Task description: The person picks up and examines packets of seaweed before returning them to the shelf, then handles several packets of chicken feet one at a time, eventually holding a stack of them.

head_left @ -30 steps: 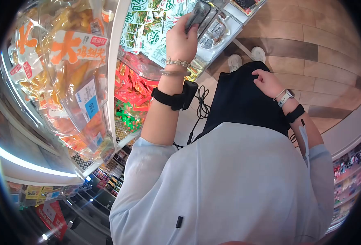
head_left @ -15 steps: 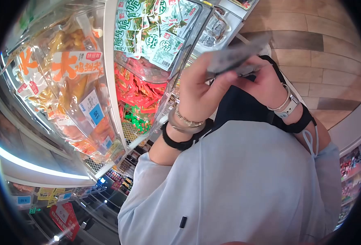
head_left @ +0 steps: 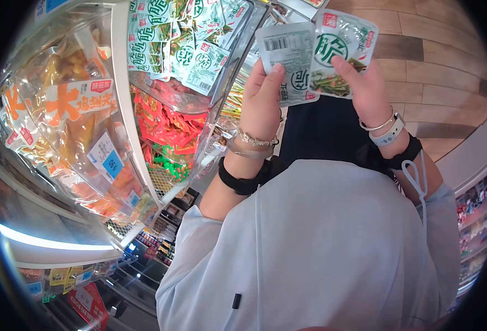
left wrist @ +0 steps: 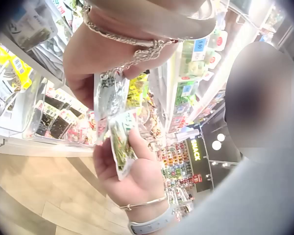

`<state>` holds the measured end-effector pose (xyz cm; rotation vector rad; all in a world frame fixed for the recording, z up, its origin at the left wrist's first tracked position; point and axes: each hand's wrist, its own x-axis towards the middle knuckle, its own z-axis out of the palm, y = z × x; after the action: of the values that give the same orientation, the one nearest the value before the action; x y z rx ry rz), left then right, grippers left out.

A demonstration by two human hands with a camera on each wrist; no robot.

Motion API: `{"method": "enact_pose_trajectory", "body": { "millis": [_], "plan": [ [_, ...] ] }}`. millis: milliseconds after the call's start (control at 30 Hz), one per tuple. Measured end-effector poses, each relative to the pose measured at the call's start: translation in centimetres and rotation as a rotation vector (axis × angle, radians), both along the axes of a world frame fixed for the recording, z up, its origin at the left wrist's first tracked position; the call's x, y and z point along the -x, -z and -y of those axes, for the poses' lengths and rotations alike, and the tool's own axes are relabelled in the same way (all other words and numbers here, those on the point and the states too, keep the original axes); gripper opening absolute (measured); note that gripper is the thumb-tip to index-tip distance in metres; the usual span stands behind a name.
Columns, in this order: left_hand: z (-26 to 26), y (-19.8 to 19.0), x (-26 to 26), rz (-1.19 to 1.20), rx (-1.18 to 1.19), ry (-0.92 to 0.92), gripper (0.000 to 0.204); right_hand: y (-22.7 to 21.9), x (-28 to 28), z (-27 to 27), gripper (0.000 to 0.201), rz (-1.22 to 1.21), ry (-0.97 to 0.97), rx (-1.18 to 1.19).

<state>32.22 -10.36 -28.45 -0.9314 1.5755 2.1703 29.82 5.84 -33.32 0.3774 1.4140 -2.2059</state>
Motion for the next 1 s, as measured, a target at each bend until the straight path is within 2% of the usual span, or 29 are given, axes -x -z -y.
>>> {"method": "enact_pose_trajectory", "body": {
  "millis": [33, 67, 100, 167, 200, 233, 267, 300, 333, 400, 467, 533, 567, 633, 700, 733, 767, 833, 867, 900, 967, 1000],
  "plan": [
    [0.2, 0.3, 0.3, 0.061, 0.017, -0.044, 0.028, 0.1, 0.2, -0.2, 0.023, 0.001, -0.005, 0.000],
    [-0.5, 0.8, 0.6, 0.088, -0.020, -0.216, 0.029, 0.1, 0.5, -0.7, 0.023, 0.040, 0.007, 0.054],
    [0.2, 1.5, 0.3, 0.089, -0.021, -0.219, 0.029, 0.0, 0.7, -1.0, 0.023, 0.078, 0.020, 0.108],
    [2.3, 4.1, -1.1, -0.170, -0.672, -0.117, 0.035, -0.2, 0.6, -1.4, 0.023, 0.058, -0.030, 0.085],
    [2.2, 4.7, -0.8, -0.234, -0.858, -0.087, 0.038, -0.5, 0.4, -1.6, 0.023, 0.010, -0.149, 0.067],
    [1.9, 5.1, -1.0, -0.235, -0.860, -0.087, 0.038, -0.8, 0.3, -1.7, 0.024, -0.038, -0.268, 0.049],
    [1.6, 5.3, -1.1, -0.161, -1.011, -0.116, 0.037, -1.5, 0.2, -1.5, 0.026, -0.014, -0.322, 0.142],
    [1.3, 5.3, -1.2, -0.085, -1.161, -0.147, 0.036, -1.8, 0.0, -1.2, 0.029, -0.016, -0.322, 0.233],
    [1.3, 5.5, -1.4, -0.085, -1.164, -0.147, 0.036, -2.4, -0.1, -0.9, 0.028, -0.009, -0.322, 0.275],
    [1.4, 5.4, -2.0, 0.060, -1.274, -0.263, 0.030, -2.8, -0.2, -0.2, 0.028, -0.002, -0.324, 0.310],
    [0.6, 4.6, -2.1, 0.247, -1.123, -0.409, 0.024, -2.3, -0.7, -0.3, 0.027, 0.023, -0.304, 0.294],
    [0.6, 4.9, -1.8, 0.210, -1.181, -0.355, 0.026, -2.0, -0.6, -0.8, 0.027, 0.046, -0.322, 0.258],
    [0.7, 4.8, -1.6, 0.139, -1.138, -0.272, 0.028, -1.9, -0.4, -0.8, 0.027, 0.063, -0.331, 0.247],
    [0.6, 5.2, -1.3, 0.154, -1.125, -0.203, 0.030, -1.8, -0.1, -1.1, 0.031, 0.108, -0.333, 0.251],
    [0.0, 4.3, -1.0, 0.232, -0.933, -0.123, 0.035, -1.7, 0.3, -1.8, 0.029, -0.377, -0.480, -0.131],
    [-0.4, 3.4, -0.6, 0.274, -0.841, -0.078, 0.040, -1.9, 1.3, -2.4, 0.023, -0.799, -0.568, -0.441],
    [0.5, 5.2, -1.5, 0.190, -0.998, 0.014, 0.042, -2.5, 1.9, -2.7, 0.023, -0.803, -0.574, -0.435],
    [0.7, 5.2, -1.2, 0.292, -0.959, 0.160, 0.039, -3.4, 2.6, -2.9, 0.015, -1.103, -0.523, -0.658],
    [0.5, 5.1, -1.0, 0.406, -0.846, 0.243, 0.034, -3.3, 2.7, -3.1, 0.014, -1.116, -0.545, -0.654],
    [0.6, 5.6, -1.5, 0.402, -0.843, 0.237, 0.034, -3.2, 2.9, -3.2, 0.013, -1.129, -0.567, -0.649],
    [1.1, 7.2, -3.0, 0.388, -1.008, 0.257, 0.033, -2.5, 2.8, -3.8, 0.011, -0.979, -0.900, -0.595],
    [0.9, 6.7, -2.5, 0.432, -0.990, 0.274, 0.039, -2.5, 3.2, -3.9, 0.013, -0.823, -1.020, -0.585]
  ]
}}
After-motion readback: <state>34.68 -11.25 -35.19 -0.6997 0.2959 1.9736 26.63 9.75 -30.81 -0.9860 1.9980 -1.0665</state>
